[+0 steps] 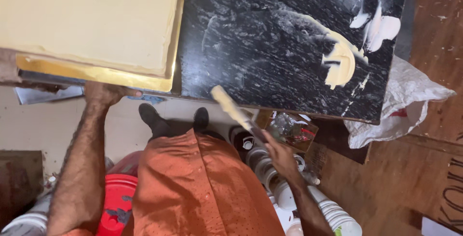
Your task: The person uses a metal spatula to spread a yellow compound onto a rectangular board. They repeatedly scoop the compound from a pile on the table and smooth it across the board's surface, occasionally scraping the spatula clean.
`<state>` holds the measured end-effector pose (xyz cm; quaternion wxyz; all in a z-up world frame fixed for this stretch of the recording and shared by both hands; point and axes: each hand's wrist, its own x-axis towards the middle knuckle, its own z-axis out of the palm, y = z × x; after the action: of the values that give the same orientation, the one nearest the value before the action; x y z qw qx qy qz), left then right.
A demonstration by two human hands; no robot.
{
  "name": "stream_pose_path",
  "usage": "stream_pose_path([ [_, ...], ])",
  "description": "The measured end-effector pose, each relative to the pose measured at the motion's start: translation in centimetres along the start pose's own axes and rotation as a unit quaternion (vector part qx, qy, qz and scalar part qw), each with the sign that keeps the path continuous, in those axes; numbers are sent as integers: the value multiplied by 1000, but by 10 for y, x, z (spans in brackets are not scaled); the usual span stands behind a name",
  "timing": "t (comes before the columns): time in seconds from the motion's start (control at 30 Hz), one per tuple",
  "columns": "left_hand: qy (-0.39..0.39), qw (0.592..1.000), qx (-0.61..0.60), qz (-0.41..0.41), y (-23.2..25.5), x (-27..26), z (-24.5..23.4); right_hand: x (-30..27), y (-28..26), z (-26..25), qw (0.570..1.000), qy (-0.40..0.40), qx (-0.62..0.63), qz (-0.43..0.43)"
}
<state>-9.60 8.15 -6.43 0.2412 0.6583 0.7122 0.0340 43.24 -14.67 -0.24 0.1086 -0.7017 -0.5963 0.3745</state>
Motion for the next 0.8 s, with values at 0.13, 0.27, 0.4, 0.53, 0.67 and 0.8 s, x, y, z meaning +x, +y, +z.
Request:
stream_pose_path([
  [0.13,27,999,-20,11,0,3,-3,-4,32,-52,975,219,30,8],
  [0.27,-39,999,14,-15,-3,7,-3,42,58,-56,913,339,-211,89],
  [0.4,7,998,-46,36,1,5,-1,84,57,-11,918,317,-220,89],
  [0.53,37,999,-5,24,8,-2,-5,110,35,21,854,284,-354,255],
  [0.67,12,999,-41,31,10,-4,-11,138,3,65,753,389,-520,105],
  [0.8,71,988,-116,75,10,-12,-7,141,-23,103,851,384,-339,115],
])
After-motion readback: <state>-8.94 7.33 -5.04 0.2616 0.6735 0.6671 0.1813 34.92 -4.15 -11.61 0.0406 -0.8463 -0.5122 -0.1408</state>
